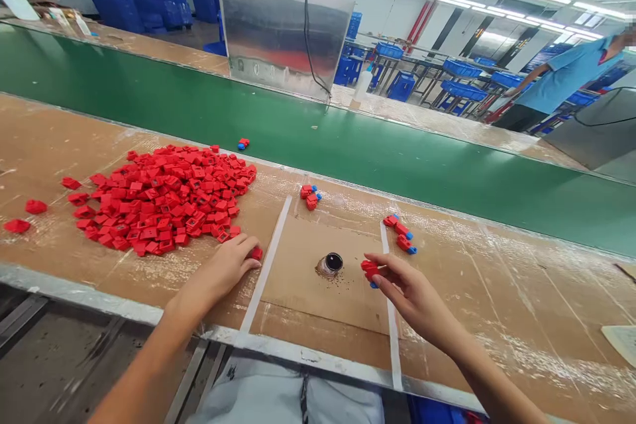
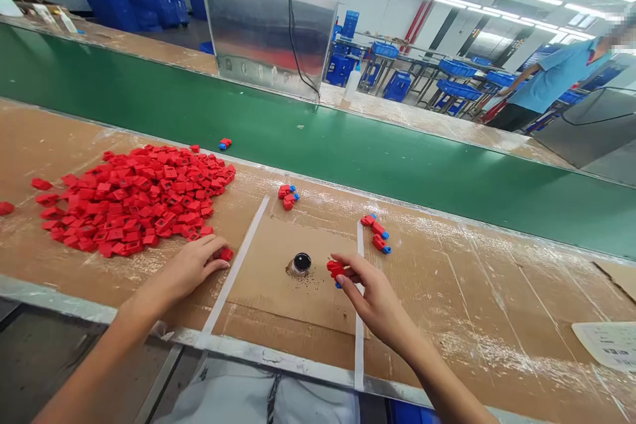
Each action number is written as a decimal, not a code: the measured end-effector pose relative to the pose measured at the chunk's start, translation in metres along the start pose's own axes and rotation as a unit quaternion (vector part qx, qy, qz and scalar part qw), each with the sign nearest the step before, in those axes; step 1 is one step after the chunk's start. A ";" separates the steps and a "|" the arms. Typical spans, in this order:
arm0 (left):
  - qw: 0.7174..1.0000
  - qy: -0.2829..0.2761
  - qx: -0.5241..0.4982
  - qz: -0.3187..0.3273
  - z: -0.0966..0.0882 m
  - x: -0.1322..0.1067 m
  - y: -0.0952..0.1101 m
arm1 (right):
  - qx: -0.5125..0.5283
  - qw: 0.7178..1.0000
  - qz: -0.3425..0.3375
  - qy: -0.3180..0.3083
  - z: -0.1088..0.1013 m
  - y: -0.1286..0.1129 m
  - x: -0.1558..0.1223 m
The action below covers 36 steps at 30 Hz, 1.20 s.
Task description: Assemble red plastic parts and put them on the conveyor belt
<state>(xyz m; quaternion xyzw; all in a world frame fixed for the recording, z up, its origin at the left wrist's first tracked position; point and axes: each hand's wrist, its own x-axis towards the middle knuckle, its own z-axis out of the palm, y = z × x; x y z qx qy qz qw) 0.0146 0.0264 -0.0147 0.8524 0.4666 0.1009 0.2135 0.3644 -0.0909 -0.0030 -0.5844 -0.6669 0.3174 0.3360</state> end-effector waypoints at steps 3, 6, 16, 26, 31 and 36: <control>0.999 -0.048 0.021 0.004 -0.004 0.005 0.007 | -0.018 1.000 0.000 0.013 0.003 -0.004 0.002; 0.999 -0.050 0.001 0.015 -0.005 0.004 0.014 | -0.063 0.998 -0.017 0.025 0.006 -0.009 0.006; 0.904 -0.011 -0.426 -0.027 0.040 -0.014 0.069 | -0.174 0.978 -0.114 0.033 0.017 -0.023 0.018; 0.821 -0.026 -0.568 -0.055 0.072 -0.010 0.090 | -0.203 0.966 -0.161 0.019 0.022 -0.025 0.021; 0.820 -0.034 -0.569 -0.054 0.073 -0.013 0.090 | -0.204 0.965 -0.162 0.010 0.022 -0.027 0.022; 0.815 -0.036 -0.576 -0.054 0.074 -0.014 0.090 | -0.209 0.963 -0.169 0.008 0.022 -0.027 0.023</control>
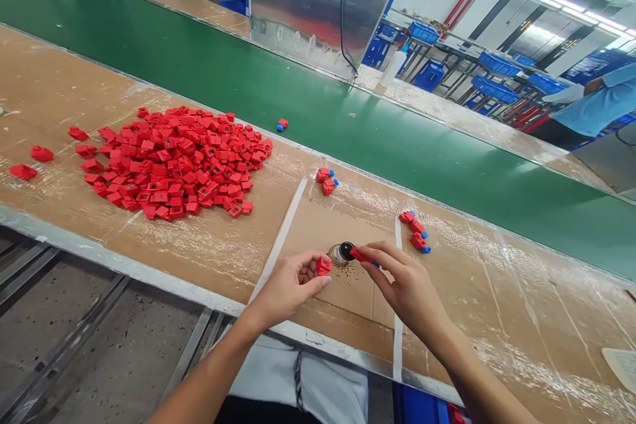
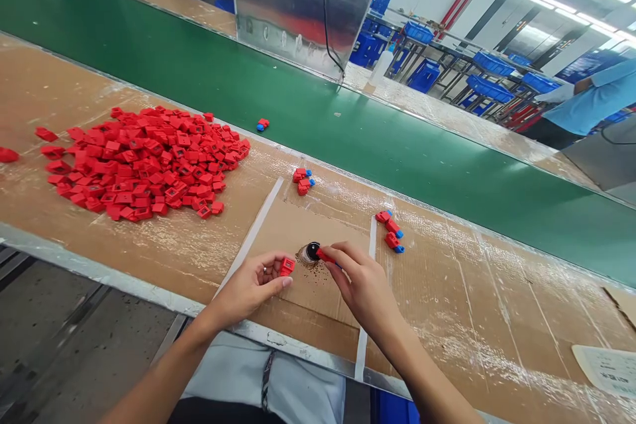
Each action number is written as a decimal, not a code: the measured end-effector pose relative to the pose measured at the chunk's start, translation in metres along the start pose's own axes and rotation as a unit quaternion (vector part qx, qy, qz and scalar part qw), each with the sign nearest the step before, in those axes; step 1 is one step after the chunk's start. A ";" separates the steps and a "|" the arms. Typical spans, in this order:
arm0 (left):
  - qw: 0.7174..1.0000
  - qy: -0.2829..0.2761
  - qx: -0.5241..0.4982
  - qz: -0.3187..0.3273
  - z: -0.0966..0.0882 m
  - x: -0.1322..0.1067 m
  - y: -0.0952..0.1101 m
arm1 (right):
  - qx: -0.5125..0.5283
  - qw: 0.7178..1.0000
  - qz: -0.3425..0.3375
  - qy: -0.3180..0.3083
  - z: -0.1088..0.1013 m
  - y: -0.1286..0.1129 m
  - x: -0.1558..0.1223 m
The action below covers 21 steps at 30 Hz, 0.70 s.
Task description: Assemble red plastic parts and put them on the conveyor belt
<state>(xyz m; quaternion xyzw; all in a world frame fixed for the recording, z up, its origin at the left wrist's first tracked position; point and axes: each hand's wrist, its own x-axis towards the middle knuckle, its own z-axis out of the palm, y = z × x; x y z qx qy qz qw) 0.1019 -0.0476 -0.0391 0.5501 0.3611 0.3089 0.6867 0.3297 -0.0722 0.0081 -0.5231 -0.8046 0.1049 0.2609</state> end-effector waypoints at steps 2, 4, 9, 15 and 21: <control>1.000 -0.001 0.003 -0.004 0.000 0.000 0.000 | -0.006 1.000 -0.004 -0.002 0.001 0.001 -0.001; 1.000 -0.003 0.006 -0.006 0.000 -0.001 0.001 | -0.015 1.000 -0.009 -0.002 0.001 0.001 -0.001; 1.000 -0.015 -0.006 -0.014 0.002 -0.004 0.001 | -0.026 1.000 -0.012 0.005 0.001 -0.001 0.002; 0.994 -0.053 -0.072 -0.057 0.007 -0.005 -0.008 | 0.018 0.999 0.026 0.029 -0.006 -0.008 0.006; 0.989 -0.080 -0.113 -0.061 0.005 -0.004 -0.007 | 0.114 0.990 0.073 0.029 -0.002 -0.032 -0.008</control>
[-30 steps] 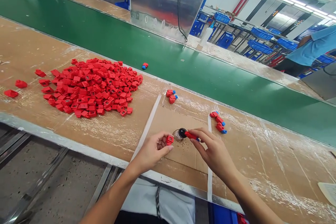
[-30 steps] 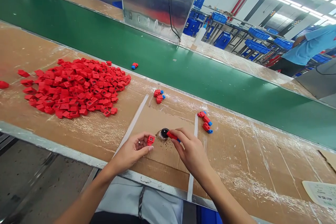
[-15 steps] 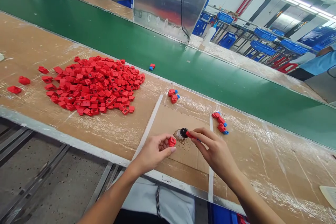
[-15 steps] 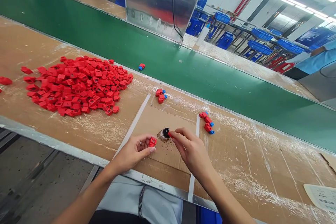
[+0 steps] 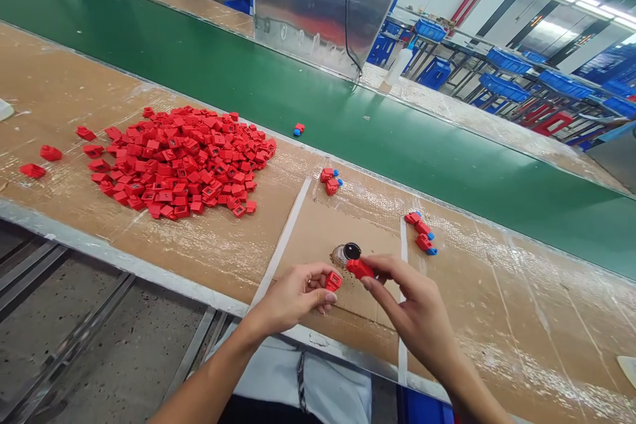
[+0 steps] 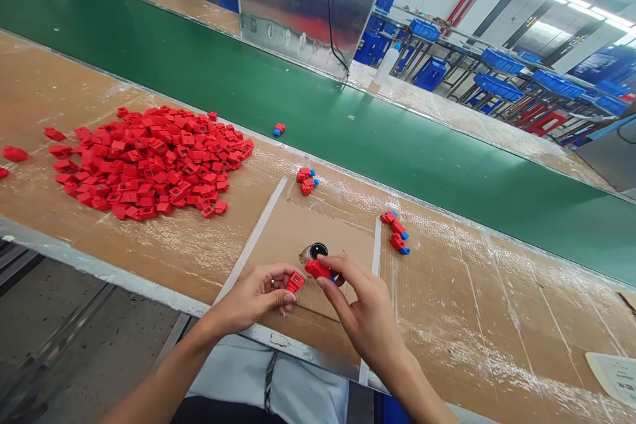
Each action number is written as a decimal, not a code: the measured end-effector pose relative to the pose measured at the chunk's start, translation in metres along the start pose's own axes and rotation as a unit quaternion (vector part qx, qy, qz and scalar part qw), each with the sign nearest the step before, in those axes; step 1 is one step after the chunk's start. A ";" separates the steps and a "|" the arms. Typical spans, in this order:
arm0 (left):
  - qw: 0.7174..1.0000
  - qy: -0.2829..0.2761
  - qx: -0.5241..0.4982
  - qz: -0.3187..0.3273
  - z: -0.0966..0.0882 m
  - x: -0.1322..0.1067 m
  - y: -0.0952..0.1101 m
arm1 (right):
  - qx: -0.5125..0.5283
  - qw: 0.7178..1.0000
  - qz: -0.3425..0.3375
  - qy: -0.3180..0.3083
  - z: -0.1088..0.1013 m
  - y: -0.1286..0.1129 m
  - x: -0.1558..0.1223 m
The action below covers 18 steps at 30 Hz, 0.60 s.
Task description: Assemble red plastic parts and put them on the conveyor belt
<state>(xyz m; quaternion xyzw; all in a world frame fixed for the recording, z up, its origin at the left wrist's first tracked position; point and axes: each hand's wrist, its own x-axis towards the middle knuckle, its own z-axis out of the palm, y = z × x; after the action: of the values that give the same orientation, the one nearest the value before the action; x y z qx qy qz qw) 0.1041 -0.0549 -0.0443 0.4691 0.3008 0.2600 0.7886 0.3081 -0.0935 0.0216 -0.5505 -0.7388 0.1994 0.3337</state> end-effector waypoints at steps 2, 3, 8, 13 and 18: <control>1.000 -0.002 0.002 -0.004 0.000 -0.001 0.001 | 0.022 1.000 0.008 -0.011 0.006 -0.002 -0.006; 1.000 -0.002 0.004 -0.005 0.000 -0.001 0.002 | 0.028 0.999 0.010 -0.015 0.010 -0.002 -0.009; 1.000 -0.011 0.023 -0.003 0.000 -0.003 0.002 | 0.039 0.999 0.014 -0.022 0.019 0.005 -0.015; 0.998 -0.023 0.055 -0.005 -0.001 -0.003 0.001 | 0.039 0.998 0.017 -0.037 0.024 0.007 -0.020; 0.997 -0.031 0.070 -0.011 -0.003 -0.005 0.001 | 0.037 0.998 0.003 -0.050 0.030 0.005 -0.024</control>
<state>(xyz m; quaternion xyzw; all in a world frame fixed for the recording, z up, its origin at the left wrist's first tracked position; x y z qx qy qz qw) 0.0986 -0.0558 -0.0434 0.5275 0.2992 0.2151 0.7655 0.2942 -0.1127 -0.0090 -0.5294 -0.7448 0.2548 0.3164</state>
